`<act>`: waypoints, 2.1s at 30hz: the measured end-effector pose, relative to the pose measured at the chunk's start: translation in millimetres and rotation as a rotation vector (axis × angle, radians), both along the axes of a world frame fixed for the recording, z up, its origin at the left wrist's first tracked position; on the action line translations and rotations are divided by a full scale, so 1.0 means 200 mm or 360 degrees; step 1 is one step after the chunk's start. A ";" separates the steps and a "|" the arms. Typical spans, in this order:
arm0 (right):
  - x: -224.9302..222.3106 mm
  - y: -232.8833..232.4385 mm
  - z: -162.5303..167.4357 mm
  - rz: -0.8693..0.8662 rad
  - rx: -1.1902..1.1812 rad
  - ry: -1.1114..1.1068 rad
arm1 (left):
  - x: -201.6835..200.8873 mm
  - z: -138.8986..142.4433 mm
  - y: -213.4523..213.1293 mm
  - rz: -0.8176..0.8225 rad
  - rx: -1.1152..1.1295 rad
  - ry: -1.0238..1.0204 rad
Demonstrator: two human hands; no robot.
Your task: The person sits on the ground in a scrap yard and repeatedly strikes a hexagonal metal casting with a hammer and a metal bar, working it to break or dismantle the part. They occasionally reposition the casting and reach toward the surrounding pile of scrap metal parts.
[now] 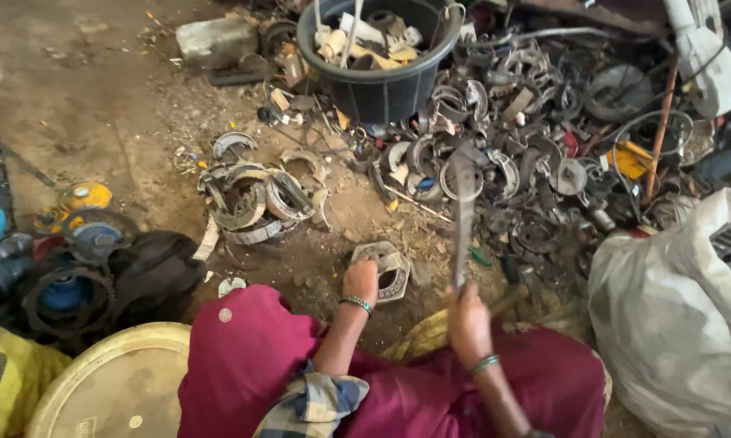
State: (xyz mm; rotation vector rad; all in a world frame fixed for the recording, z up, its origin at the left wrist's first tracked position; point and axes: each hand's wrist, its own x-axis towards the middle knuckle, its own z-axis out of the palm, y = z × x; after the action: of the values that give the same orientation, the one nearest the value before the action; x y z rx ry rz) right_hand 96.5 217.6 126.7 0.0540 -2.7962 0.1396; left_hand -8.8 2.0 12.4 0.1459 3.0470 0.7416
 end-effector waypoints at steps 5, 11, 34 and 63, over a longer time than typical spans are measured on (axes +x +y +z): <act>-0.02 -0.05 0.43 0.0154 -0.1835 0.0333 | 0.04 0.02 -0.02 0.0064 0.0175 0.0103; 0.02 -0.10 -0.20 -0.0039 -0.0515 -0.0362 | 0.02 0.03 0.00 0.0063 0.0138 0.0131; 0.05 0.08 -0.34 0.0147 0.0105 -0.0440 | 0.01 0.00 0.00 0.0134 0.0048 0.0048; 0.00 -0.01 0.29 0.0155 -0.1741 0.0478 | 0.06 0.03 0.00 0.0050 0.0033 0.0091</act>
State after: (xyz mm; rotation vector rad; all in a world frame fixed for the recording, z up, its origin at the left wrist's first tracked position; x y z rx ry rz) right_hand 97.1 214.7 184.6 -0.0520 -2.0761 1.4834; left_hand 3.7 1.5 17.7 0.1218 3.1030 0.7843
